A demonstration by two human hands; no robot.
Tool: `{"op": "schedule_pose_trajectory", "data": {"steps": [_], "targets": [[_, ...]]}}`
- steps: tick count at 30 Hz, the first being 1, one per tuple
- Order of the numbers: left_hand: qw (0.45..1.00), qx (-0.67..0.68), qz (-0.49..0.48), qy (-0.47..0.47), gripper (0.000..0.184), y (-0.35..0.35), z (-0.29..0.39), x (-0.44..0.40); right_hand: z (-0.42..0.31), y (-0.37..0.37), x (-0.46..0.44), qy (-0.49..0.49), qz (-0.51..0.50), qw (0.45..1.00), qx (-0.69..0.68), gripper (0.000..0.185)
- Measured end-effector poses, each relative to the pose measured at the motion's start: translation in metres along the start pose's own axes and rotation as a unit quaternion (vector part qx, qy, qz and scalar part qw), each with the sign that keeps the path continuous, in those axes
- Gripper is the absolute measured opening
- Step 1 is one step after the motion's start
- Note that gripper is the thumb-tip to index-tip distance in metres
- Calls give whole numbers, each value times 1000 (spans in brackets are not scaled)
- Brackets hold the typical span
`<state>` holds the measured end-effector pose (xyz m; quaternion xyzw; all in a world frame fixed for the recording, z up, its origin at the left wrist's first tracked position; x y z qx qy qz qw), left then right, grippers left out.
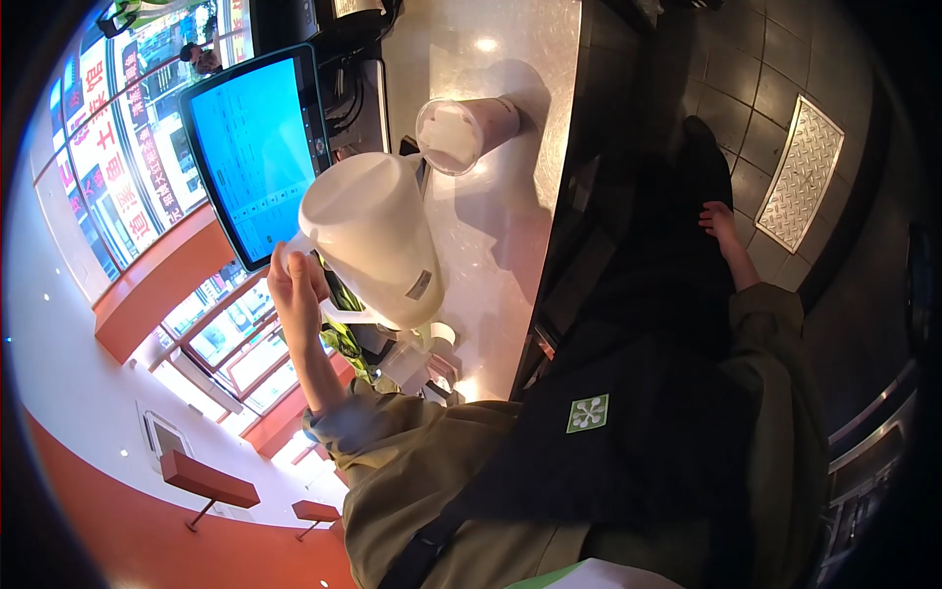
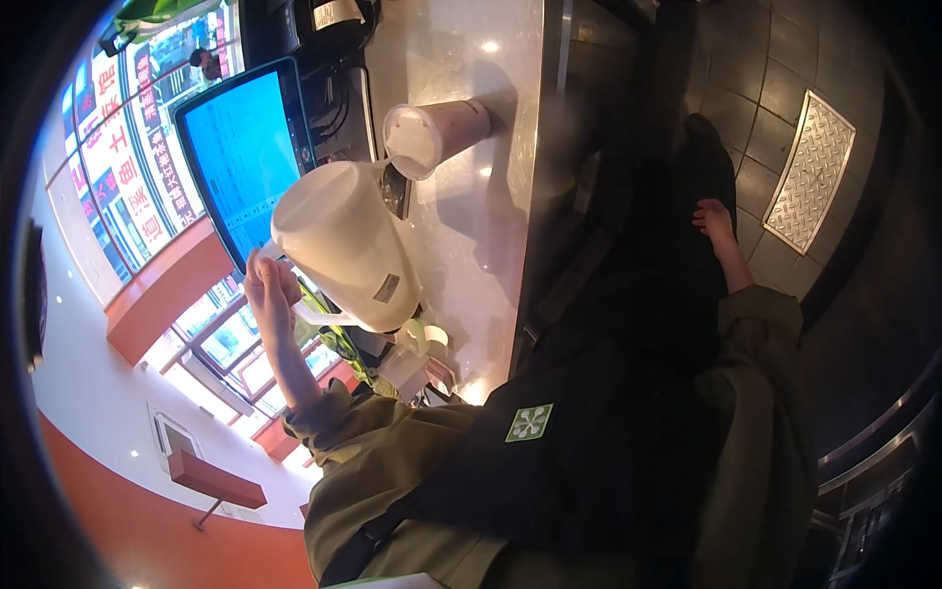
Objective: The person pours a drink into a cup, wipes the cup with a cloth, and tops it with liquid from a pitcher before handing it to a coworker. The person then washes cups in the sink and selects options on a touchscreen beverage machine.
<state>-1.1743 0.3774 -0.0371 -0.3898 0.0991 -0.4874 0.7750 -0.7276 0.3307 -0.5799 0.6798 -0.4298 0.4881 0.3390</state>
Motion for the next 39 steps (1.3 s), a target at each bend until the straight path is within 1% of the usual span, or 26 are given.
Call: {"op": "schedule_pose_trajectory", "data": {"steps": [2, 5, 8, 12, 20, 21, 24, 28, 29, 32, 33, 36, 37, 39], "targets": [[1000, -12, 6, 4, 34, 1, 3, 4, -1, -1, 1, 4, -1, 1000, 1, 32], [1000, -6, -29, 7, 34, 4, 5, 7, 2, 1, -4, 2, -5, 1000, -9, 31], [1000, -5, 5, -13, 35, 1, 2, 9, 2, 2, -5, -8, -9, 1000, -21, 30], [1000, 9, 3, -5, 34, -2, -4, 7, 3, 2, -5, -10, -6, 999, -38, 28], [1000, 17, 8, 1, 34, -4, -11, 15, 8, 1, -10, -7, -6, 1000, -10, 30], [1000, 6, 23, -4, 35, -3, -12, 19, 7, 1, -9, -8, -6, 1000, -6, 30], [999, 29, 33, -3, 37, -3, -21, 28, 4, 1, -6, -6, -3, 1000, 0, 30], [993, 87, 77, 11, 41, -4, -44, 41, 6, 1, -9, -15, 6, 1000, -2, 28], [990, 95, 107, -3, 43, -2, -46, 46, 9, 0, -13, -19, 6, 1000, -9, 26], [972, 94, 215, 15, 43, -2, -59, 60, 12, -3, -16, -32, 4, 999, -14, 25], [970, 104, 221, 13, 44, -1, -67, 64, 12, -4, -16, -37, 3, 999, -13, 25], [965, 170, 196, 46, 47, 4, -83, 73, 4, -4, -7, -31, 8, 999, -18, 26], [956, 185, 221, 47, 48, 4, -90, 76, 4, -5, -7, -31, 10, 999, -16, 26], [946, 217, 236, 48, 49, 6, -97, 83, 3, -5, -7, -32, 13, 999, -10, 25]]}}
Point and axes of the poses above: each hand's wrist, its own x-axis away from the middle knuckle, its own y-axis out of the palm, z = x × y, the point moved 7 cm from there along -x, towards the middle knuckle, and after that the axes turned 3 degrees about y, right-handed, at the moved point
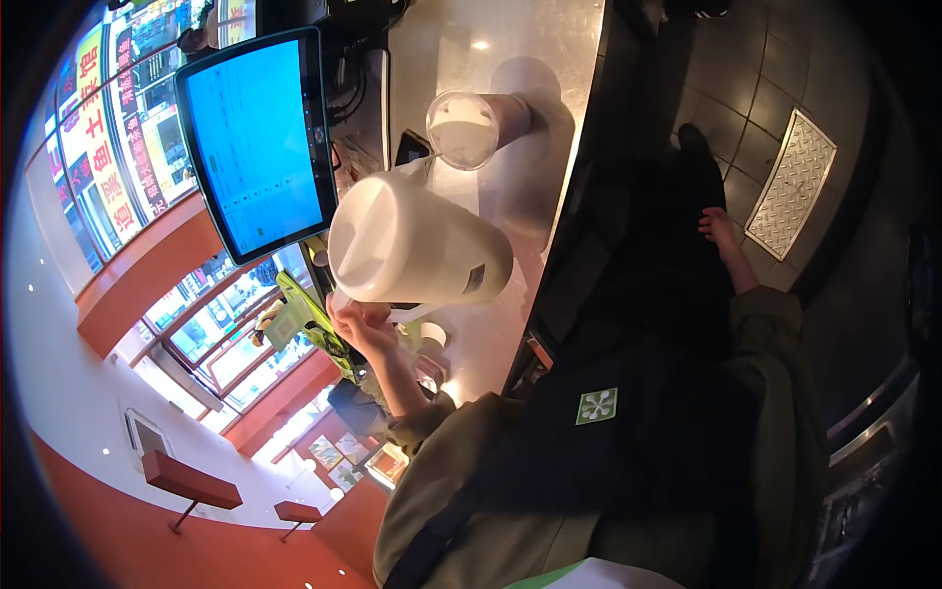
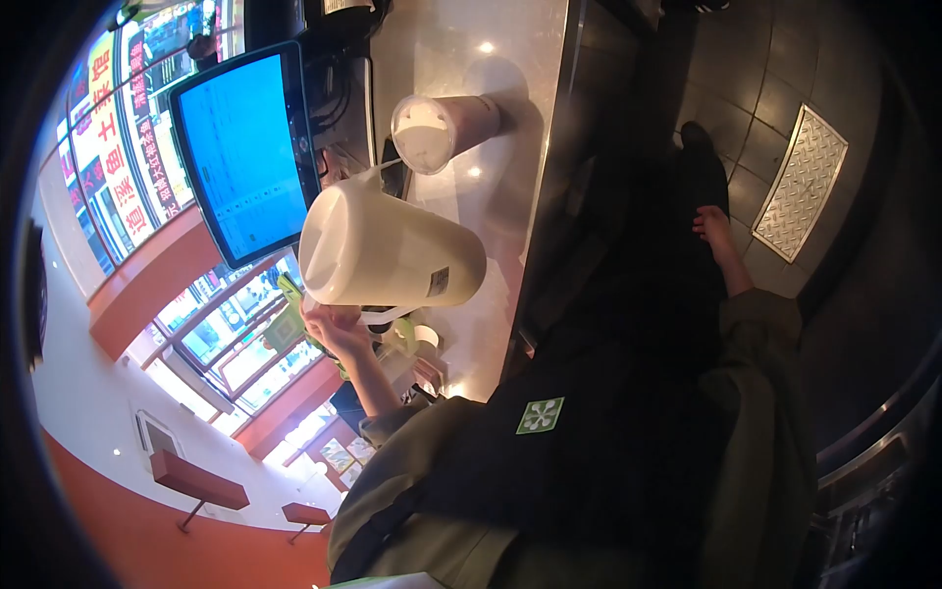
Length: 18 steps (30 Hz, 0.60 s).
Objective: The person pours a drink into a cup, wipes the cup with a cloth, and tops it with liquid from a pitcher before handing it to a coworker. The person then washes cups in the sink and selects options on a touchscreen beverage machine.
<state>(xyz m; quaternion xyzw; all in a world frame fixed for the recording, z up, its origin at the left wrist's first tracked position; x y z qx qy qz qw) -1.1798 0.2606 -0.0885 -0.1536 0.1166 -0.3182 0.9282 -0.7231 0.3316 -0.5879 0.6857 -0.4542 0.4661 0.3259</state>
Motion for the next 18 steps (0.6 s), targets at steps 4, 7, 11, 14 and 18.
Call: {"op": "schedule_pose_trajectory", "data": {"steps": [4, 7, 11, 14, 18], "targets": [[997, 57, 53, 7, 49, 2, -6, 11, -1, 2, -3, 13, 2, 1000, 1, 24], [994, 85, 65, 7, 49, 7, -9, 15, -2, 4, -3, 8, 2, 1000, 10, 24], [993, 73, 93, 12, 54, 6, -15, 17, -7, 7, 2, 4, 6, 1000, 13, 23], [992, 63, 107, 15, 57, 5, -16, 16, -10, 7, 4, 17, 4, 999, 35, 24], [992, 68, 102, 7, 58, 4, -18, 17, -18, 14, 2, -1, -6, 1000, 4, 23]]}}
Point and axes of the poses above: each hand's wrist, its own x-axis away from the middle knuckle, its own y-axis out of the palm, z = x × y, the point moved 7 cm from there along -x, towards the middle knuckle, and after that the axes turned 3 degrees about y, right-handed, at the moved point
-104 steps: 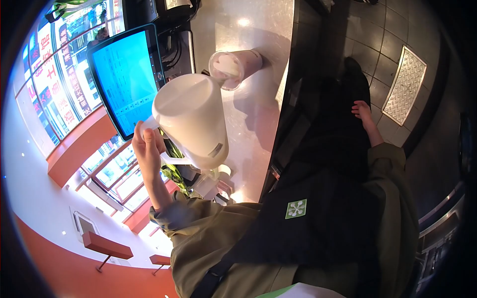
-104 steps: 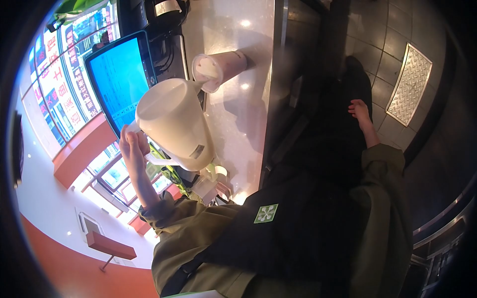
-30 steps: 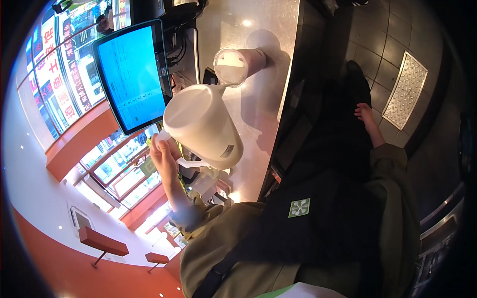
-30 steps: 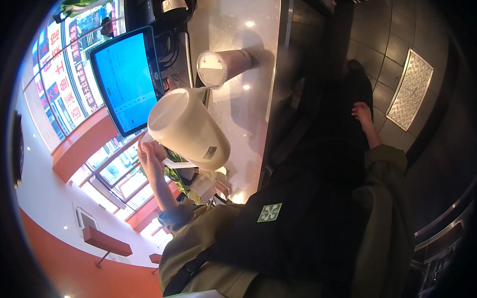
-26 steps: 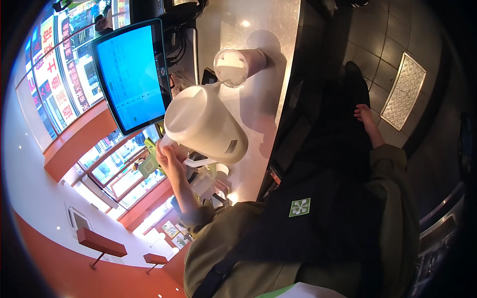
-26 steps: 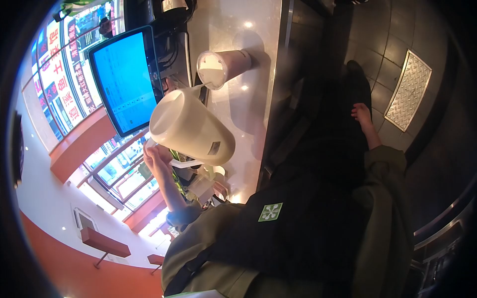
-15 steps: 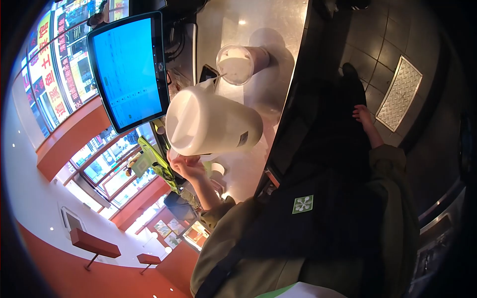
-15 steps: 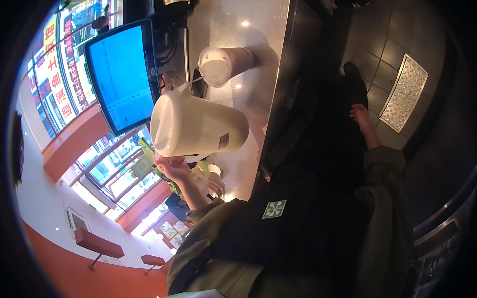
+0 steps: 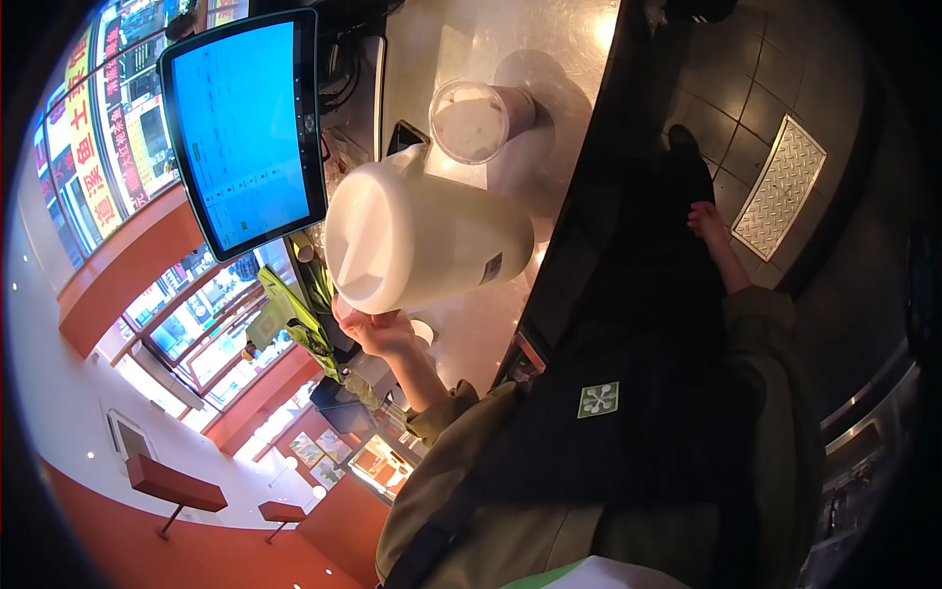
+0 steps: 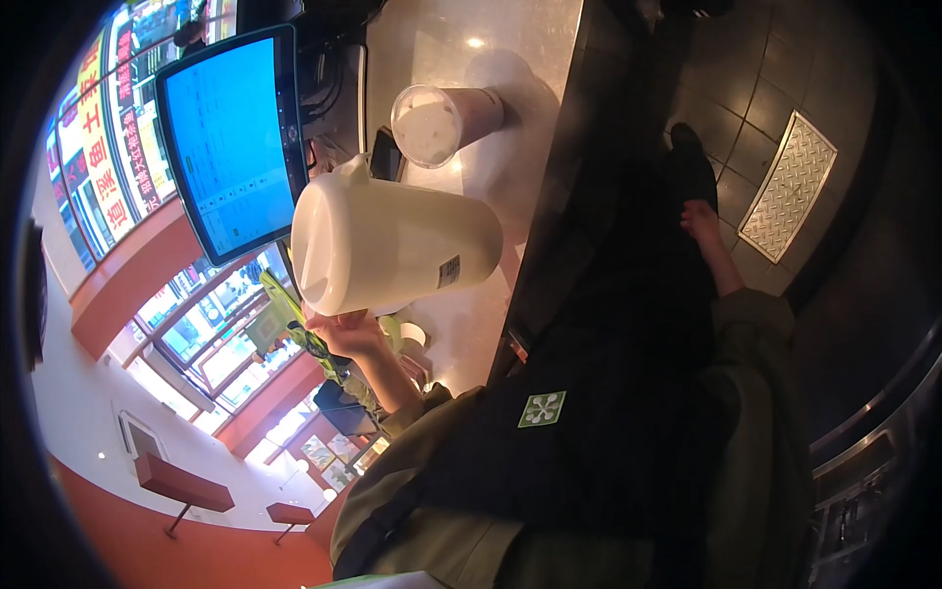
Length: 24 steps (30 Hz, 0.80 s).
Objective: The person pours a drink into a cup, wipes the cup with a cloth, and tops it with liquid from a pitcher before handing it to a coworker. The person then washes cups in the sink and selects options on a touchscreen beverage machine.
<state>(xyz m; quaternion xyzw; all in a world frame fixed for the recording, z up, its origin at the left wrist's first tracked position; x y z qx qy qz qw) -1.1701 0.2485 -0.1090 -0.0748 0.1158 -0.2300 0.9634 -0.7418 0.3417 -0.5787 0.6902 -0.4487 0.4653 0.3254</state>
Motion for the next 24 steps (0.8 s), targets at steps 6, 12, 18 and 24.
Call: {"op": "schedule_pose_trajectory", "data": {"steps": [6, 12, 18, 24], "targets": [[1000, 4, 9, 2, 59, 1, 0, 1, -88, 35, 27, -165, -22, 986, -23, 22], [999, 39, 29, -13, 57, -17, -17, -2, -98, 55, 29, -149, -38, 988, 8, 25], [999, 25, -27, 9, 47, 14, -29, -9, -69, 41, 26, -102, -19, 995, 9, 22], [999, 5, -32, 16, 49, 20, -23, -8, -43, 19, 16, -80, -3, 997, 5, 21]]}}
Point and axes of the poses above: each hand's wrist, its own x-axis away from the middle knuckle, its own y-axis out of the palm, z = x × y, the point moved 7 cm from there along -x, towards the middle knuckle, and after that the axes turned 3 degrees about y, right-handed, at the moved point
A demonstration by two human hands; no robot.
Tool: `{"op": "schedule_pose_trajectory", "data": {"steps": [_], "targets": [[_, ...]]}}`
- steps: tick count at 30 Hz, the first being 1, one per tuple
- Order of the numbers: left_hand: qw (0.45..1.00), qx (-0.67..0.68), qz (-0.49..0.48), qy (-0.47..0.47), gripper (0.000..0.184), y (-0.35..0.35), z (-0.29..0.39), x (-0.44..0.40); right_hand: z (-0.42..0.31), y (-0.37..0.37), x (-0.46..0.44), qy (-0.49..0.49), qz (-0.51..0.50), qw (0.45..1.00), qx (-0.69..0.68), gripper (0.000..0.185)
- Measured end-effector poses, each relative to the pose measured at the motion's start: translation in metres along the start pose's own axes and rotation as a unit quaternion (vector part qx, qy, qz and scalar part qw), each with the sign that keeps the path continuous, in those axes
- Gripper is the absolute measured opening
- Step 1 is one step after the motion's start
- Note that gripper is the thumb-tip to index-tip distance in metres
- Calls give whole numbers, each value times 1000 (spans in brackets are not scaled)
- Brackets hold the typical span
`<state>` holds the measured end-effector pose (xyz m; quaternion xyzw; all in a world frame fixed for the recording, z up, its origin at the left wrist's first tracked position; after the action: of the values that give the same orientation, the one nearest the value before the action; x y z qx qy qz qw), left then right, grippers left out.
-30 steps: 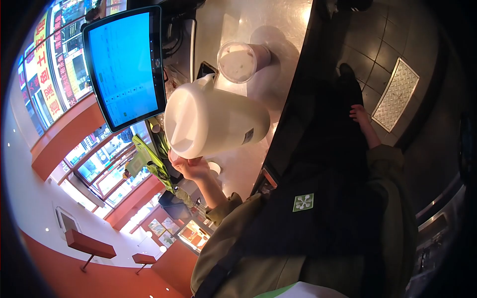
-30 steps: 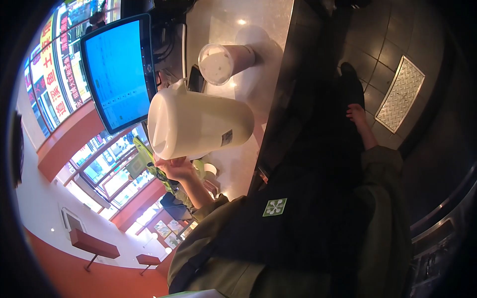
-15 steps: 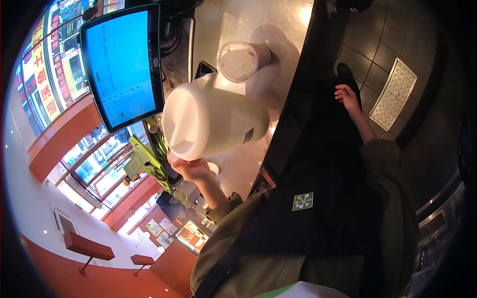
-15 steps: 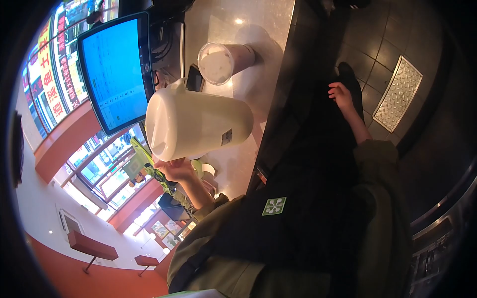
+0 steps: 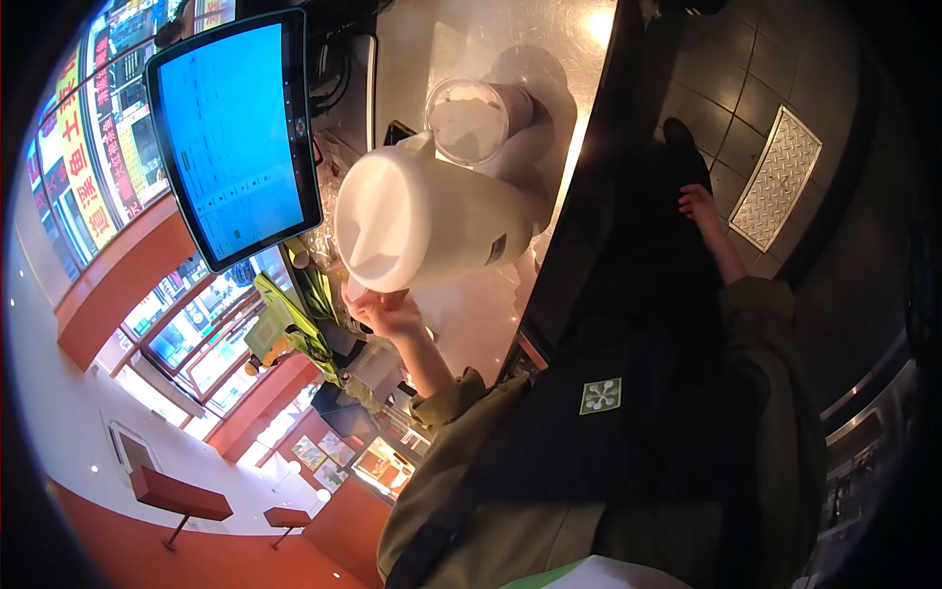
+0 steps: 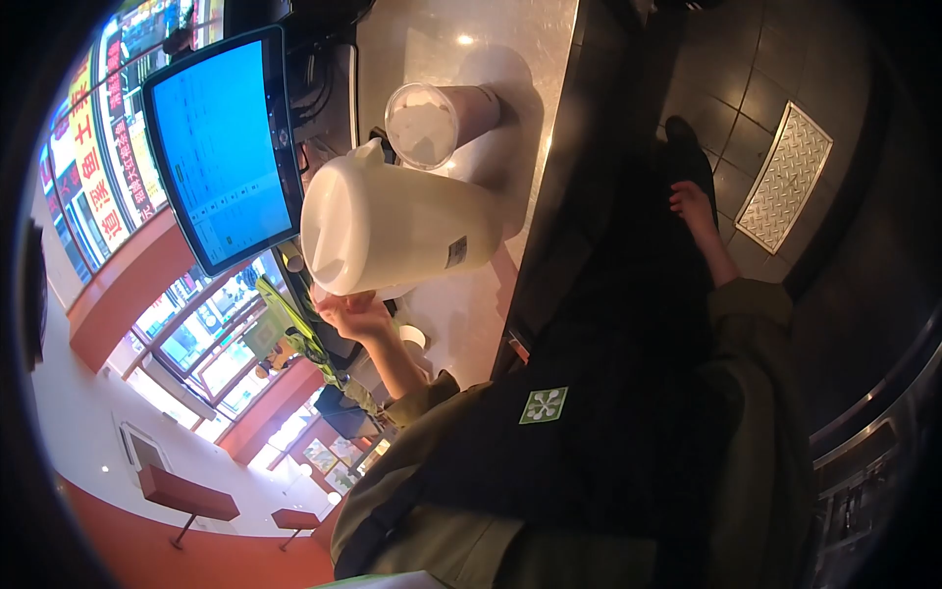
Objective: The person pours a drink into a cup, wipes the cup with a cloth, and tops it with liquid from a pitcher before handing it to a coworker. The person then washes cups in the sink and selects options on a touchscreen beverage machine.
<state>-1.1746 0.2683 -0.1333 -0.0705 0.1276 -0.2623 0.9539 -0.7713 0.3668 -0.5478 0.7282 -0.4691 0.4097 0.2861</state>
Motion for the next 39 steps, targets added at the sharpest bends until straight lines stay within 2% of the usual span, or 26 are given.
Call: {"op": "schedule_pose_trajectory", "data": {"steps": [2, 5, 11, 15, 18, 20, 24, 27, 30, 35, 37, 39], "targets": [[999, 27, -18, -9, 47, -7, -8, -2, 4, -4, 2, 13, 4, 1000, -6, 22], [999, 35, 10, -29, 47, -16, -11, 2, 9, -4, 0, 30, 6, 999, 7, 22], [996, 83, -18, -21, 47, -16, -14, -2, 12, 1, -1, 37, -18, 999, 18, 23], [997, 63, -15, -37, 47, -29, -23, -1, 7, 4, 0, 29, -20, 999, 22, 22], [999, -7, 51, -11, 43, 0, 5, 3, 3, 7, 2, 22, -19, 999, 25, 22], [1000, 3, 28, 12, 42, -11, -3, -3, 1, 7, 1, 14, -14, 1000, 24, 23], [999, 41, -2, -11, 39, -6, -10, -4, 7, 6, -2, 16, -17, 999, 28, 24], [999, 0, 28, -18, 40, -4, -6, -2, 8, 4, 1, 26, -6, 999, 39, 24], [1000, 23, 9, -10, 42, -9, -4, -1, 9, 2, 1, 28, -4, 999, 39, 25], [998, 3, 47, 36, 42, -18, -8, -2, 16, 4, 0, 21, -13, 1000, 20, 25], [1000, 3, 16, 7, 45, -12, -10, -3, 16, 4, -2, 22, -9, 999, 28, 25], [999, 1, 32, 4, 48, -11, -7, -3, 15, 6, -4, 21, -9, 999, 32, 24]]}}
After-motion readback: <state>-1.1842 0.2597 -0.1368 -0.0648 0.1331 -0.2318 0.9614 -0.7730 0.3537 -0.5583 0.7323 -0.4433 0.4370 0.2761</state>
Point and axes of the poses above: each hand's wrist, its own x-axis away from the middle knuckle, its own y-axis out of the palm, z = x × y, the point moved 7 cm from there along -x, towards the middle knuckle, and after that the axes turned 3 degrees about y, right-handed, at the moved point
